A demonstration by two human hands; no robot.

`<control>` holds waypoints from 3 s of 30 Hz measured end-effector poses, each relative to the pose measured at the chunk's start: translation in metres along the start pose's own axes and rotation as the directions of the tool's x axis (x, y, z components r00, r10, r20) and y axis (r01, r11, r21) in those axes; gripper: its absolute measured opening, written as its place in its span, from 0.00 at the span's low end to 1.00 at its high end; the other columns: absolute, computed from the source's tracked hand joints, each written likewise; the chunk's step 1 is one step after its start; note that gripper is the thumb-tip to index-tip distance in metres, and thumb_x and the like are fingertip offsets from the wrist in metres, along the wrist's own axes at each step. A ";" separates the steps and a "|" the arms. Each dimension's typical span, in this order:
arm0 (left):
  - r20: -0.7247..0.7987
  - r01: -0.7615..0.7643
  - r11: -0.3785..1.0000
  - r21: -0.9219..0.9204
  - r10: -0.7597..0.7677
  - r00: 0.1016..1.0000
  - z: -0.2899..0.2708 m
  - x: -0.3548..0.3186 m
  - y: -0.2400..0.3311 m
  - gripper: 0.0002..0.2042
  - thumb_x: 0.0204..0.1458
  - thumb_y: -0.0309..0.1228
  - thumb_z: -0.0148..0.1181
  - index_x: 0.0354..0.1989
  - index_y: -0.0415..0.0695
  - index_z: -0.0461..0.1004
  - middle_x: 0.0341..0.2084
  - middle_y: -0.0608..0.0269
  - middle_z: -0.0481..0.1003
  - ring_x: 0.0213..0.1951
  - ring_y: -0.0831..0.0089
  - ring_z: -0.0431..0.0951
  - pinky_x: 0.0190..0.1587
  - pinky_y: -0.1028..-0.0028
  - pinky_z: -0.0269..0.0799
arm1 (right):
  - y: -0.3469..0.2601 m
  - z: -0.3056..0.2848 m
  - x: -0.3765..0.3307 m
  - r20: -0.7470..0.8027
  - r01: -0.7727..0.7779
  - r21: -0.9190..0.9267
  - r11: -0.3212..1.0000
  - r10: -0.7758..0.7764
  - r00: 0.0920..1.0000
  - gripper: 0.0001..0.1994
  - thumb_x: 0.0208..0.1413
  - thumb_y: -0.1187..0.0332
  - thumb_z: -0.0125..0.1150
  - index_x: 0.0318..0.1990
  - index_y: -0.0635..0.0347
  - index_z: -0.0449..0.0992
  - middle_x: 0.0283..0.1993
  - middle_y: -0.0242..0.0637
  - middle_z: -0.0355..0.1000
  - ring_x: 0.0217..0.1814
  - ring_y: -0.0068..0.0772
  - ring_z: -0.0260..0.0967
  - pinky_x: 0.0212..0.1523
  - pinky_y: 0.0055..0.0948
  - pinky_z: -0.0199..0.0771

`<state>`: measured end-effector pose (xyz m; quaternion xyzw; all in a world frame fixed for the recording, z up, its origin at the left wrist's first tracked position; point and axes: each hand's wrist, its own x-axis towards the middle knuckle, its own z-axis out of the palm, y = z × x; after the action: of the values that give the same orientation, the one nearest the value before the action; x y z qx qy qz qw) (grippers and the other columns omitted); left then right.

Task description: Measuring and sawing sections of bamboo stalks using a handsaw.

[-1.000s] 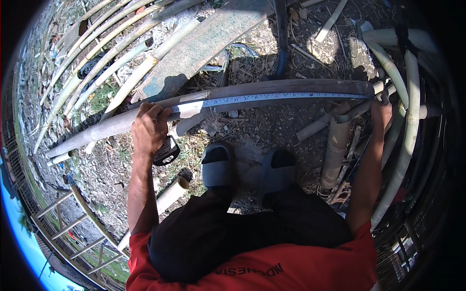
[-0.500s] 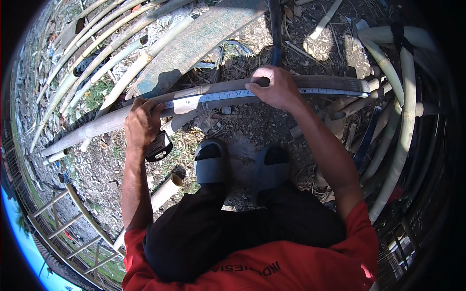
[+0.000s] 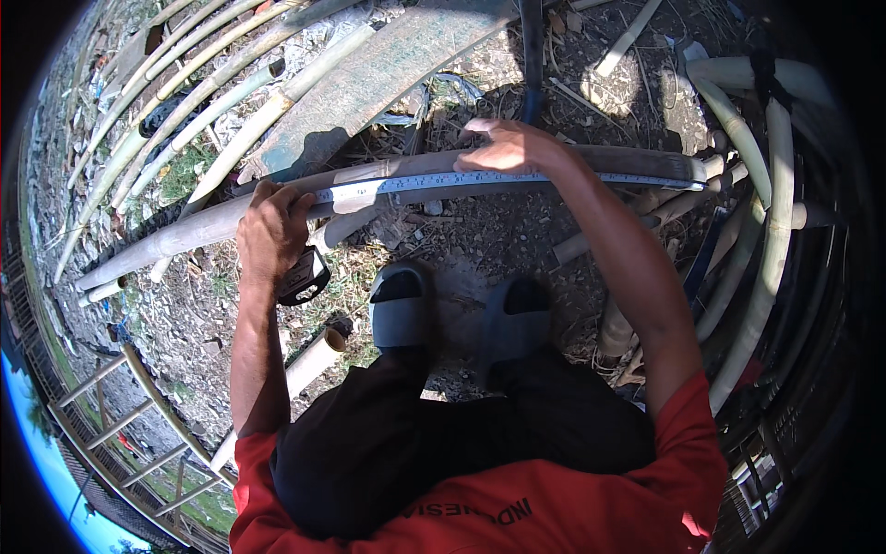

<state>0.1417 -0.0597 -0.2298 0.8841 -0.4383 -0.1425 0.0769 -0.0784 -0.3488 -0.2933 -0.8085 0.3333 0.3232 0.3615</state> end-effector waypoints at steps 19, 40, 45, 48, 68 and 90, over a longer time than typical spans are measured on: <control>0.260 -0.025 0.966 -0.259 0.095 0.961 -0.023 -0.053 0.012 0.04 0.57 0.28 0.69 0.36 0.42 0.81 0.52 0.48 0.74 0.43 0.45 0.84 0.40 0.53 0.78 | 0.009 0.005 -0.027 0.035 0.213 0.031 0.977 -0.214 0.976 0.52 0.50 0.30 0.62 0.76 0.57 0.63 0.71 0.57 0.68 0.72 0.55 0.69 0.70 0.44 0.70; 0.635 -0.114 0.974 -0.197 0.215 0.742 0.080 -0.093 0.012 0.18 0.60 0.43 0.67 0.40 0.36 0.84 0.34 0.44 0.80 0.44 0.47 0.83 0.45 0.51 0.77 | 0.009 0.005 -0.026 0.077 0.179 0.121 0.976 -0.189 0.979 0.53 0.48 0.30 0.67 0.76 0.54 0.63 0.74 0.57 0.64 0.76 0.56 0.63 0.74 0.48 0.65; 0.369 -0.171 0.985 -0.012 0.163 0.915 0.030 -0.075 0.042 0.25 0.51 0.49 0.75 0.42 0.35 0.83 0.42 0.44 0.80 0.45 0.47 0.83 0.49 0.52 0.78 | 0.009 0.007 -0.025 0.065 0.178 0.092 0.980 -0.184 0.981 0.53 0.48 0.29 0.66 0.76 0.53 0.63 0.75 0.57 0.64 0.76 0.56 0.63 0.74 0.48 0.65; -0.058 -0.289 0.926 -0.243 0.283 0.957 0.019 -0.023 0.084 0.23 0.56 0.49 0.71 0.48 0.40 0.82 0.47 0.44 0.81 0.50 0.44 0.82 0.53 0.52 0.77 | 0.009 0.008 -0.027 0.059 0.161 0.081 0.984 -0.166 0.984 0.53 0.47 0.29 0.67 0.76 0.51 0.62 0.75 0.56 0.63 0.76 0.55 0.62 0.73 0.48 0.65; 0.720 -0.114 0.944 -0.309 0.311 0.620 0.049 0.081 0.117 0.30 0.56 0.45 0.56 0.64 0.40 0.75 0.50 0.43 0.82 0.51 0.57 0.83 0.56 0.61 0.74 | 0.020 0.022 -0.043 -0.150 0.287 0.116 0.951 -0.269 0.951 0.52 0.44 0.38 0.75 0.71 0.64 0.68 0.60 0.61 0.77 0.61 0.55 0.78 0.62 0.43 0.78; 0.676 -0.141 0.921 -0.363 0.364 0.640 -0.024 0.095 0.191 0.36 0.56 0.49 0.59 0.69 0.38 0.70 0.61 0.41 0.76 0.63 0.53 0.76 0.67 0.63 0.68 | 0.134 0.191 -0.205 -0.780 -0.193 0.367 0.910 0.414 0.469 0.54 0.44 0.51 0.81 0.76 0.58 0.55 0.55 0.60 0.71 0.53 0.64 0.72 0.53 0.57 0.73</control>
<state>0.0608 -0.2506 -0.1748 0.6615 -0.5278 -0.5315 0.0372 -0.3520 -0.2028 -0.2876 -0.7421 0.6392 -0.0899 0.1808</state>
